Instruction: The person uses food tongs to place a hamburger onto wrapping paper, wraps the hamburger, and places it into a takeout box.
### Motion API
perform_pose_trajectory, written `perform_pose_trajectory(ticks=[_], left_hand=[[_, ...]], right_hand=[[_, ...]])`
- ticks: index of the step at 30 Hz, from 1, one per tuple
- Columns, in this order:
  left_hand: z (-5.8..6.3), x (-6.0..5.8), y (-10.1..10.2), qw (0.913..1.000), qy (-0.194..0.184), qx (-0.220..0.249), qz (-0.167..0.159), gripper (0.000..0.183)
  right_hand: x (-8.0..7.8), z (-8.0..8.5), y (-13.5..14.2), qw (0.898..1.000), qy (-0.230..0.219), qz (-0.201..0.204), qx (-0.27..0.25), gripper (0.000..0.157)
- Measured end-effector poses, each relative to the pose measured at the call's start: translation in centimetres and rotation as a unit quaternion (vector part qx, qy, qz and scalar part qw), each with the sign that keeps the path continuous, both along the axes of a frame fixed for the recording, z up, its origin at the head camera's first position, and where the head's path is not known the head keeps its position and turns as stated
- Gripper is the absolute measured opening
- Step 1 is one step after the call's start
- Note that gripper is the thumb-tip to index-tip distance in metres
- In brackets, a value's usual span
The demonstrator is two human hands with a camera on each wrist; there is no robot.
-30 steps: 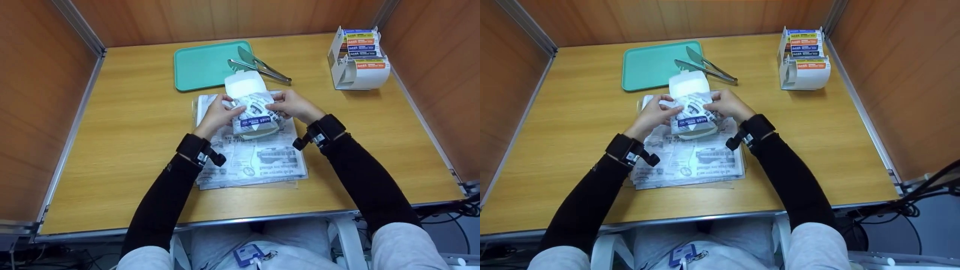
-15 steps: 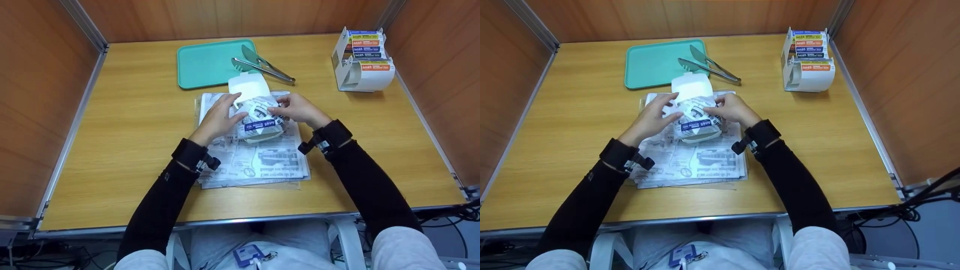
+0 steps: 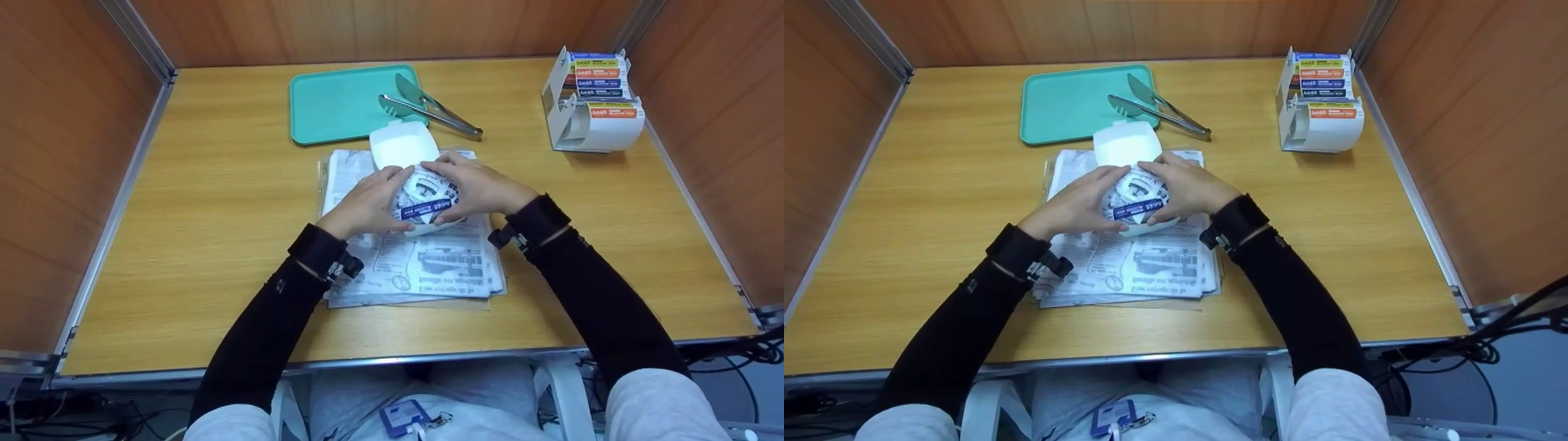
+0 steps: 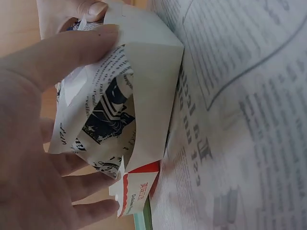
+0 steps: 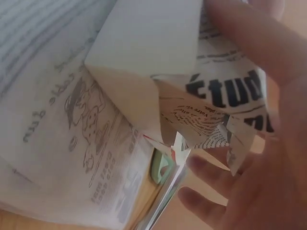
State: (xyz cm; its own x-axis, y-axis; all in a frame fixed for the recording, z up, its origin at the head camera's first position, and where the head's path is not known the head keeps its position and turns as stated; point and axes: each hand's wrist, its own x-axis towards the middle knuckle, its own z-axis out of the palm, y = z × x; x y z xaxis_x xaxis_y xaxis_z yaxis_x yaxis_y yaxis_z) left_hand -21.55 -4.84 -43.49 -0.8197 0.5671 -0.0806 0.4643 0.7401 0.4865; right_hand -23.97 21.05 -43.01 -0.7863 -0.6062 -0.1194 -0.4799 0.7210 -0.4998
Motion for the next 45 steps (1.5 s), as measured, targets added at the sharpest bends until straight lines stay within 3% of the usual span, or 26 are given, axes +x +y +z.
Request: perform_pose_trajectory(ticks=[7,10,13,17,20,24,29,33,38,45], left_hand=[[0.0,-0.1,-0.9,0.9993,-0.025,0.014,-0.025,0.113],[0.0,-0.4,-1.3,0.9991,-0.029,0.020,-0.025,0.115],[0.0,-0.1,-1.9,0.9995,0.006,0.028,-0.013,0.106],[-0.3,0.9,-2.3,0.9955,0.063,0.064,0.031,0.075],[-0.7,1.5,-1.8,0.9931,0.066,0.086,0.045,0.062],[-1.0,1.8,-0.9,0.9947,0.074,0.056,0.043,0.058],[-0.5,1.9,-0.1,0.9931,0.108,-0.008,0.045,0.046],[-0.5,1.7,0.4,0.9943,0.091,0.001,0.054,0.042],[-0.9,1.5,0.9,0.9930,0.101,0.002,0.061,0.045],[-1.0,1.1,1.1,0.9917,0.126,0.006,0.027,0.047]], right_hand=[[0.9,0.2,-0.5,0.999,0.042,0.018,0.020,0.107],[0.7,0.6,-0.3,0.999,0.028,0.017,0.035,0.108],[0.6,1.2,0.5,0.999,0.001,0.015,0.039,0.105],[0.7,1.5,1.4,1.000,-0.009,0.009,0.025,0.091],[0.9,1.4,1.2,1.000,0.012,0.009,0.017,0.081],[1.4,1.1,0.4,0.999,0.031,0.003,0.015,0.072],[2.1,1.0,-0.5,0.999,0.015,-0.048,0.007,0.070],[2.5,0.8,-1.1,0.996,0.009,-0.083,0.000,0.071],[3.0,0.3,-1.6,0.995,0.062,-0.077,0.007,0.066],[3.3,0.0,-1.6,0.991,0.116,-0.065,0.020,0.049]])
